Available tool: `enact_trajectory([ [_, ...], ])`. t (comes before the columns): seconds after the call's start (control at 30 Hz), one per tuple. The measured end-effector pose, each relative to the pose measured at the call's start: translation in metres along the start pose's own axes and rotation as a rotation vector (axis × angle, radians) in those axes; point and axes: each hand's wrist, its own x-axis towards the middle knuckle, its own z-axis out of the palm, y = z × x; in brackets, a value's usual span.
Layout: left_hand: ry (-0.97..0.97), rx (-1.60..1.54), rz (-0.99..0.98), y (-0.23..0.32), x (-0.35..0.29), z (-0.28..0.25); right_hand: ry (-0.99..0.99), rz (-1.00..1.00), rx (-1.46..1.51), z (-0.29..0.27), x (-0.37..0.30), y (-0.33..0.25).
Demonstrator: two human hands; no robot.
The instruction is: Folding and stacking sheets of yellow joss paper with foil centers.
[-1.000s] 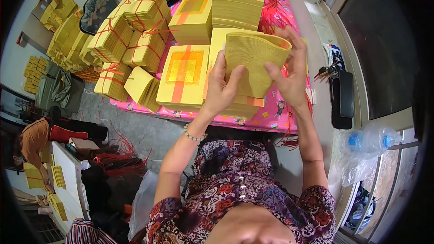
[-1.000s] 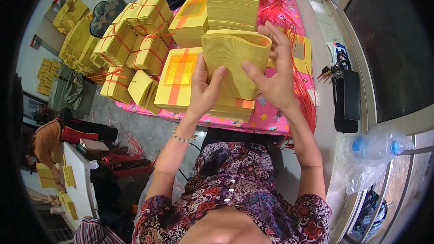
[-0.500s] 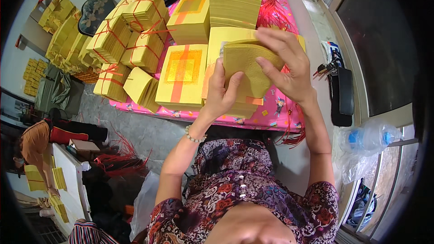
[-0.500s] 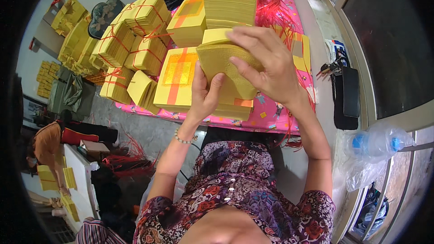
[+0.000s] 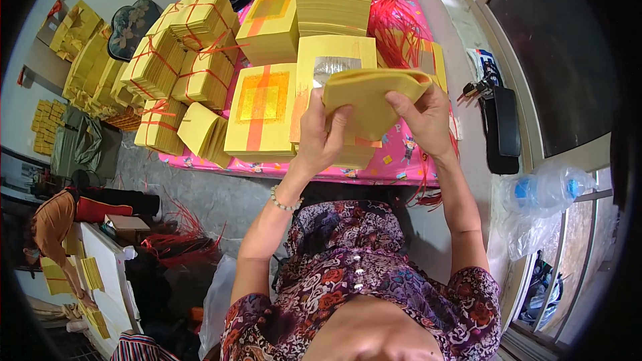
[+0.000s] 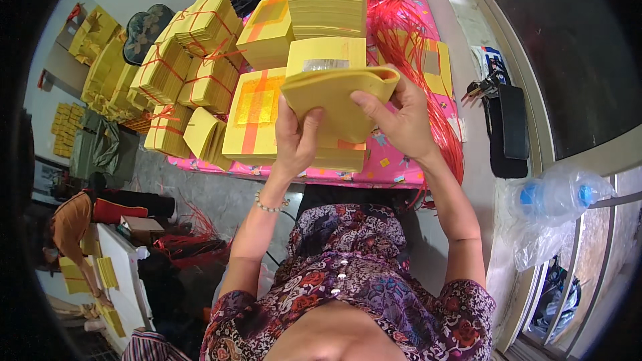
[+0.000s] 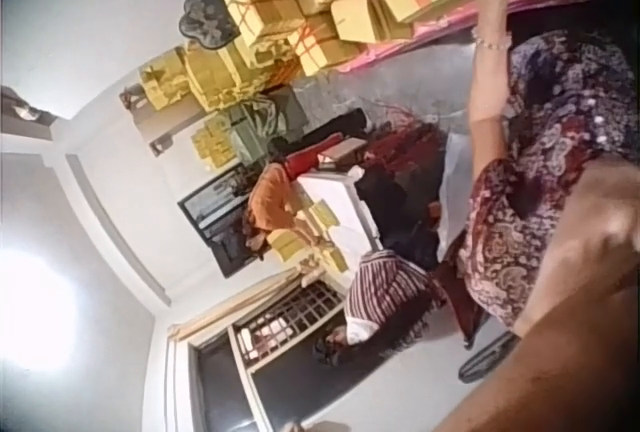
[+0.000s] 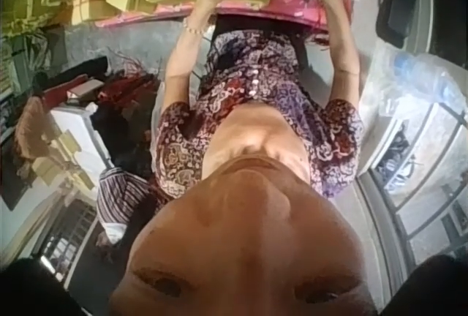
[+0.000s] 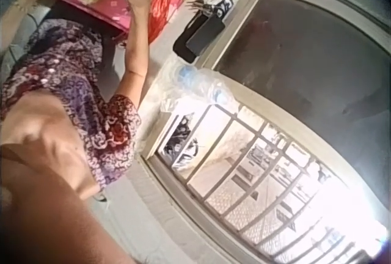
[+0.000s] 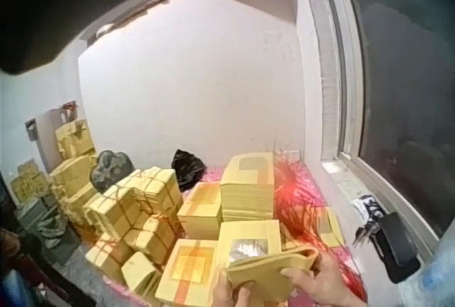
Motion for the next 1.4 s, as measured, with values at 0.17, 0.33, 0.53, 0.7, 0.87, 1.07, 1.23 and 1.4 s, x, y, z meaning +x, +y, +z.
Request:
enact_trajectory([
  [0.17,-0.052,-0.182,-0.270,0.016,0.032,-0.007,-0.024,-0.024,-0.033,0.003,0.021,-0.005],
  [0.33,-0.096,-0.406,-0.640,0.013,0.056,-0.010,-0.080,0.101,-0.021,-0.006,0.041,0.010],
  [0.53,-0.110,-0.387,-0.815,0.004,0.062,-0.011,-0.048,0.279,0.021,-0.008,0.045,0.019],
  [0.7,-0.111,-0.414,-0.848,-0.002,0.061,-0.009,-0.025,0.316,0.069,-0.009,0.044,0.028],
  [0.87,-0.105,-0.439,-0.851,-0.001,0.060,-0.005,-0.029,0.303,0.067,-0.010,0.043,0.029],
  [1.07,-0.154,-0.400,-0.813,-0.002,0.058,-0.005,-0.036,0.293,0.094,-0.011,0.041,0.031],
  [1.23,-0.068,-0.359,-0.569,-0.003,0.038,0.001,-0.019,0.267,0.094,-0.003,0.028,0.016],
  [1.4,-0.107,-0.309,-0.480,0.019,0.022,0.007,-0.014,0.216,0.079,-0.006,0.005,0.016],
])
